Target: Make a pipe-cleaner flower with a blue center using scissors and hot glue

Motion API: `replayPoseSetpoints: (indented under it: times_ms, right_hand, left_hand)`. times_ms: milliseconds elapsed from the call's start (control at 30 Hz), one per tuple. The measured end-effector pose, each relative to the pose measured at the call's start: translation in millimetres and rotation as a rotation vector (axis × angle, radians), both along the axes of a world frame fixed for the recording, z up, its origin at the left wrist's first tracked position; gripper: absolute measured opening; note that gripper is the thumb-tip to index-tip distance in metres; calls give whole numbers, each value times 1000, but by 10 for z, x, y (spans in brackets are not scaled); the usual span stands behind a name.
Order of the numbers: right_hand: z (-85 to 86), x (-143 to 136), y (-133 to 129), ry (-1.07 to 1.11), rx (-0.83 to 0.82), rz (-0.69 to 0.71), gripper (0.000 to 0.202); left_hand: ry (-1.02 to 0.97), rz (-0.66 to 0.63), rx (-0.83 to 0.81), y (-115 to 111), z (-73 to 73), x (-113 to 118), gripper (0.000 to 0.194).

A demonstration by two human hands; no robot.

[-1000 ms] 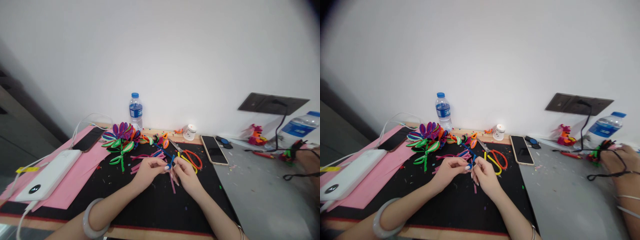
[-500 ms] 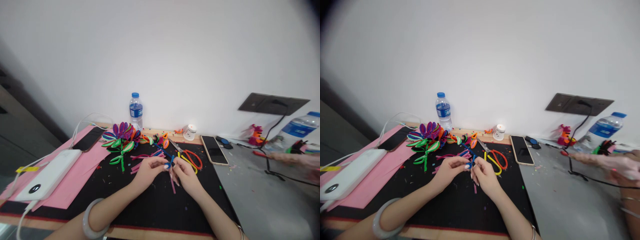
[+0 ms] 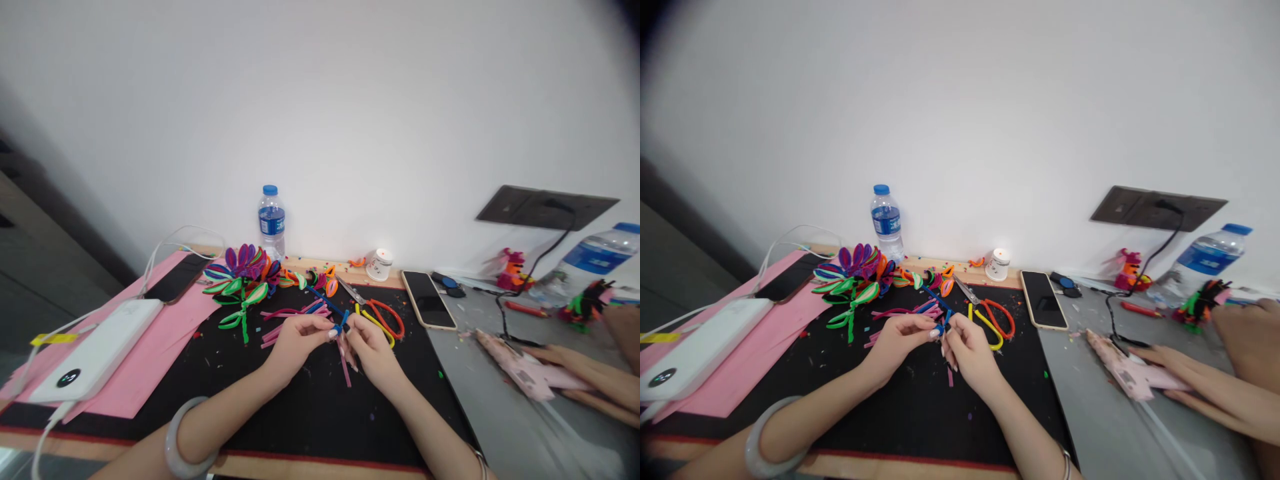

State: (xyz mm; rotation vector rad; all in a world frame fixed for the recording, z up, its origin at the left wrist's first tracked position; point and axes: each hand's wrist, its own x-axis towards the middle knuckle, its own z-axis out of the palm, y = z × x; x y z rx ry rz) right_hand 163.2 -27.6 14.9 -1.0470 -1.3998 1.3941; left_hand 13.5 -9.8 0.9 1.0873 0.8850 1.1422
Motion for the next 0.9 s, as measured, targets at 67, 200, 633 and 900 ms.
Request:
replayPoseSetpoints:
  times_ms: [67, 200, 633, 900]
  right_hand:
    - [-8, 4, 2, 0, 1, -4, 22]
    - [-25, 7, 3, 1, 7, -1, 22]
    - [-72, 24, 8, -87, 31, 15, 20]
    - [-50, 41, 12, -258, 80, 17, 18]
  left_hand:
    - [4, -1, -1, -7, 7, -1, 12]
    - [24, 5, -3, -17, 14, -7, 12]
    - [242, 43, 159, -32, 19, -32, 11]
    - [220, 4, 171, -34, 10, -29, 13]
